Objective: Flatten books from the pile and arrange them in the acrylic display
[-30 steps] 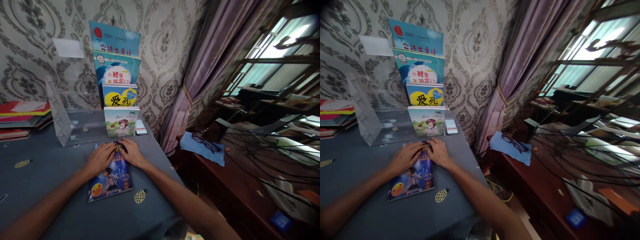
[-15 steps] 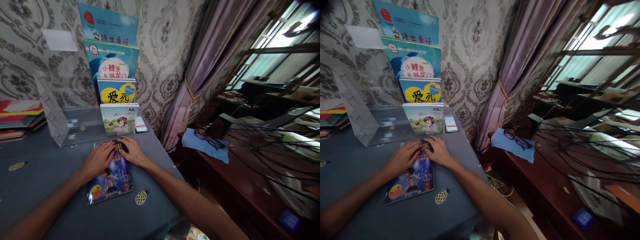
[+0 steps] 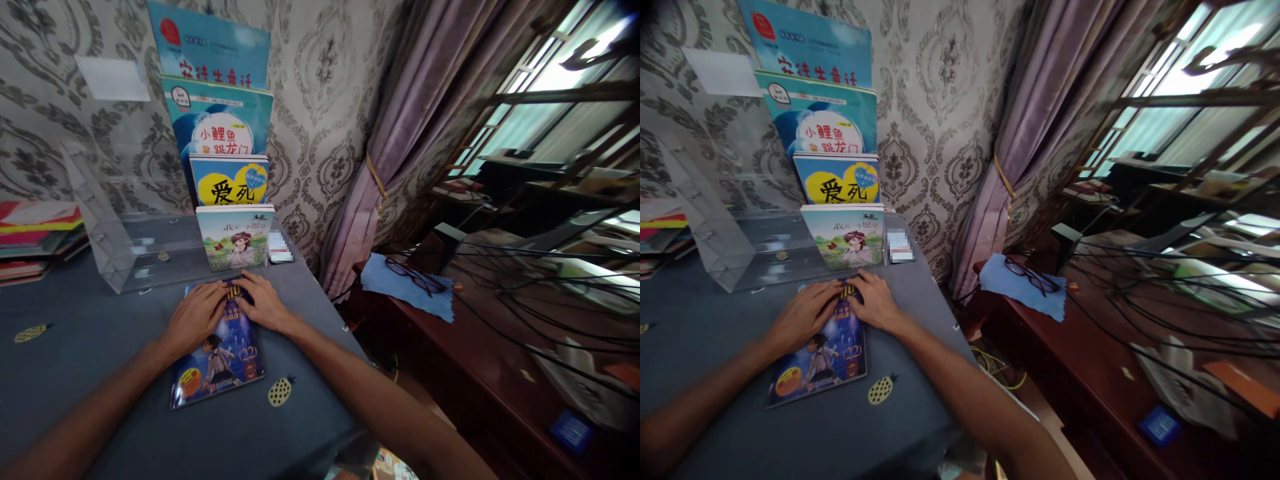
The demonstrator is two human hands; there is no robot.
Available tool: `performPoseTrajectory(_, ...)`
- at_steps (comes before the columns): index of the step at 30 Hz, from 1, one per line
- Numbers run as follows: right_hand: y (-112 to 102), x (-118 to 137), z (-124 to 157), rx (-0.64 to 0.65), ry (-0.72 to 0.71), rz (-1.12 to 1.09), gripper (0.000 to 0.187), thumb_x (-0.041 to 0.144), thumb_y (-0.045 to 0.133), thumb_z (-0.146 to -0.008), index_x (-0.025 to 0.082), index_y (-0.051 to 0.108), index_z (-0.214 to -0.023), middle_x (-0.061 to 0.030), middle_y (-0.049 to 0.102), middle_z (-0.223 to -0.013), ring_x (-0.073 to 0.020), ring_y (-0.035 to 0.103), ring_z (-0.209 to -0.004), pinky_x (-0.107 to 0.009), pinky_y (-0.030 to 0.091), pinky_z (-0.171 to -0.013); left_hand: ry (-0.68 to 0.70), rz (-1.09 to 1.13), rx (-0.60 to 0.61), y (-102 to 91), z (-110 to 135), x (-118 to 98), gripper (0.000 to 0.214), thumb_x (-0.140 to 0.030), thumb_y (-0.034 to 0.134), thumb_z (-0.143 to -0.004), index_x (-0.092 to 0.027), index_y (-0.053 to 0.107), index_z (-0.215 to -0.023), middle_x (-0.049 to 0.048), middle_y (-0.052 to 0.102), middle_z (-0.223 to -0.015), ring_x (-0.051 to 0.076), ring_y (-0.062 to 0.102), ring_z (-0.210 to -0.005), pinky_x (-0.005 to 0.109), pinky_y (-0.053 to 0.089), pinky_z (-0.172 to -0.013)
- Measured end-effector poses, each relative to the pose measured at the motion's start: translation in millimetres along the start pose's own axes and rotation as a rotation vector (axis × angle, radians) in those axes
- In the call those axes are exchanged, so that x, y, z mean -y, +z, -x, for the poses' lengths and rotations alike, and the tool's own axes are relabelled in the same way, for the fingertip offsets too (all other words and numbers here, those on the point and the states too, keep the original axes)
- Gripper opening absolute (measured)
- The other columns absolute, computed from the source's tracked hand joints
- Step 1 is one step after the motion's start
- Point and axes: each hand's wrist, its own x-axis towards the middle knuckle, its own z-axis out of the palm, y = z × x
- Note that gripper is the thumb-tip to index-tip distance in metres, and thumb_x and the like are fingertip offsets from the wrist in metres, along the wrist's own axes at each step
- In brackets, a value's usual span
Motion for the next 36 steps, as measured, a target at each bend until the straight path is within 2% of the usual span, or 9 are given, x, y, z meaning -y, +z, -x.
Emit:
performPoseTrajectory(4,0.3,0.7,0.1,0.002,0.013,0.020,0.044,0.026,0.059,-0.095,0.016,0.060,-0.138,-0.0214,0.048,-0.153,-0.0342,0.048,-0.140,-0.057,0.036,-0.115,0.002,0.008,-0.002,-0.1,0.1,0.6,0.035,-0.029,0.038,-0.101,-0.019,0.066,-0.121,0.0115,0.071,-0.124,0.028,0.065,-0.117,0.051,0.052,-0.103)
performPoseTrajectory(11,2.8,-1.9,0.2,-0.007,0.011,0.036,0.044,0.028,0.060,-0.096,0.021,0.059,-0.139,-0.0160,0.049,-0.153,-0.0306,0.048,-0.140,-0.053,0.037,-0.115,-0.016,0.007,0.007,0.1,-0.1,0.5,0.035,-0.030,0.039,-0.101,-0.020,0.066,-0.120,0.0116,0.071,-0.124,0.028,0.065,-0.118,0.050,0.051,-0.104)
performPoseTrajectory(16,2.4,-1.9,0.0,0.009,0.015,0.041,0.044,0.029,0.057,-0.097,0.018,0.058,-0.140,-0.0180,0.047,-0.154,-0.0316,0.047,-0.141,-0.054,0.035,-0.116,-0.014,0.005,0.010,0.6,-0.4,0.5,0.035,-0.029,0.039,-0.100,-0.020,0.066,-0.120,0.0112,0.072,-0.123,0.028,0.065,-0.118,0.050,0.051,-0.105)
performPoseTrajectory(21,3.8,-4.0,0.1,-0.008,-0.010,0.031,0.044,0.029,0.057,-0.097,0.020,0.058,-0.140,-0.0159,0.049,-0.153,-0.0309,0.046,-0.141,-0.054,0.035,-0.116,0.002,0.001,0.004,-1.4,-1.2,0.2,0.035,-0.028,0.039,-0.100,-0.019,0.066,-0.120,0.0117,0.072,-0.122,0.028,0.065,-0.117,0.050,0.052,-0.103)
performPoseTrajectory(27,2.1,-2.0,0.1,0.007,0.010,0.038,0.045,0.029,0.057,-0.097,0.018,0.058,-0.140,-0.0181,0.048,-0.153,-0.0329,0.047,-0.140,-0.054,0.036,-0.114,0.005,0.000,-0.001,-1.5,-1.0,-0.2,0.034,-0.028,0.039,-0.100,-0.019,0.066,-0.120,0.0113,0.072,-0.122,0.028,0.065,-0.118,0.049,0.052,-0.104)
performPoseTrajectory(36,3.5,-3.2,-0.2,-0.012,-0.014,0.043,0.043,0.027,0.058,-0.096,0.019,0.058,-0.139,-0.0169,0.050,-0.152,-0.0294,0.047,-0.140,-0.050,0.037,-0.114,0.026,-0.011,-0.019,1.6,0.0,2.7,0.034,-0.028,0.039,-0.101,-0.019,0.065,-0.119,0.0119,0.073,-0.121,0.028,0.066,-0.117,0.048,0.053,-0.102)
